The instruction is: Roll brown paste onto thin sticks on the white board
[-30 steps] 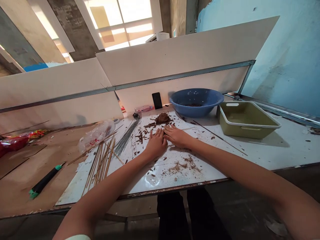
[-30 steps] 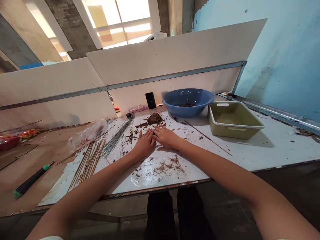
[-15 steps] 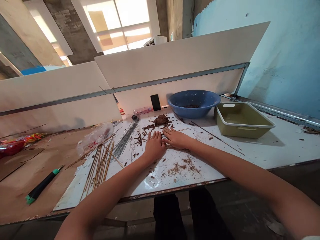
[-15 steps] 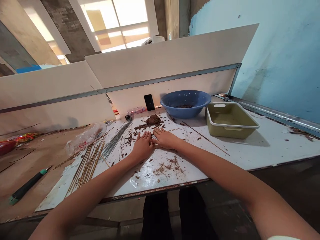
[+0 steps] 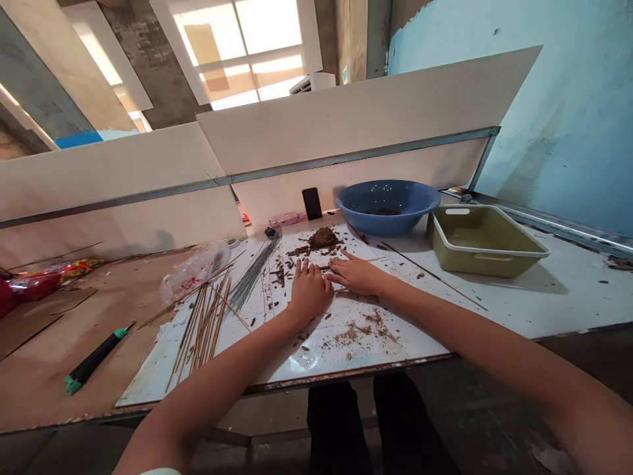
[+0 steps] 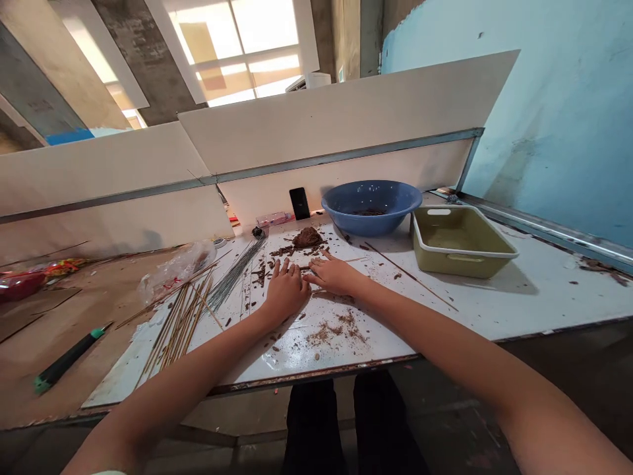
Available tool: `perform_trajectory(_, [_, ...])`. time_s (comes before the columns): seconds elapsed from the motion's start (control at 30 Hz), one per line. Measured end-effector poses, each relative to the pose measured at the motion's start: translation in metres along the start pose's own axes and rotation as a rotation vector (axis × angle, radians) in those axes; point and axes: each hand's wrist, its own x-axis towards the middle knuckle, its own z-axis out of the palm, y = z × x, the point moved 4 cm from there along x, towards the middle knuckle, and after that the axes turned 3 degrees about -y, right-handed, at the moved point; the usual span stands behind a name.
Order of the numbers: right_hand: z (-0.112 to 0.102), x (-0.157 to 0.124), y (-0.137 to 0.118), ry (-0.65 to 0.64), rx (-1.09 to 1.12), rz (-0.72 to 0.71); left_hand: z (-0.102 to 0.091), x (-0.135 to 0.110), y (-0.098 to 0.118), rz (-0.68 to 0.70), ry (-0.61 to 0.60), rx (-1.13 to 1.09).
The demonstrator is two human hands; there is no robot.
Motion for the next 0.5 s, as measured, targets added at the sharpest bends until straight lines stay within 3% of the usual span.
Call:
perform_trajectory(0.2, [-0.0019, -0.0001, 0.0039, -0.021, -0.035, 0.078, 0.001, 0.0, -0.0034, -0.104, -0.068, -0.056])
perform_trajectory(0.4, [-0.0051, -0.0028, 0.0002, 0.005, -0.038, -0.013, -0.0037, -0.0034, -0.001, -0.059, 0.005, -0.015])
perform_trajectory(0.5, [-0.0037, -0.0011, 0.0046, -0.006, -0.063, 0.049, -0.0002, -0.0019, -0.0037, -0.095, -0.014, -0.026])
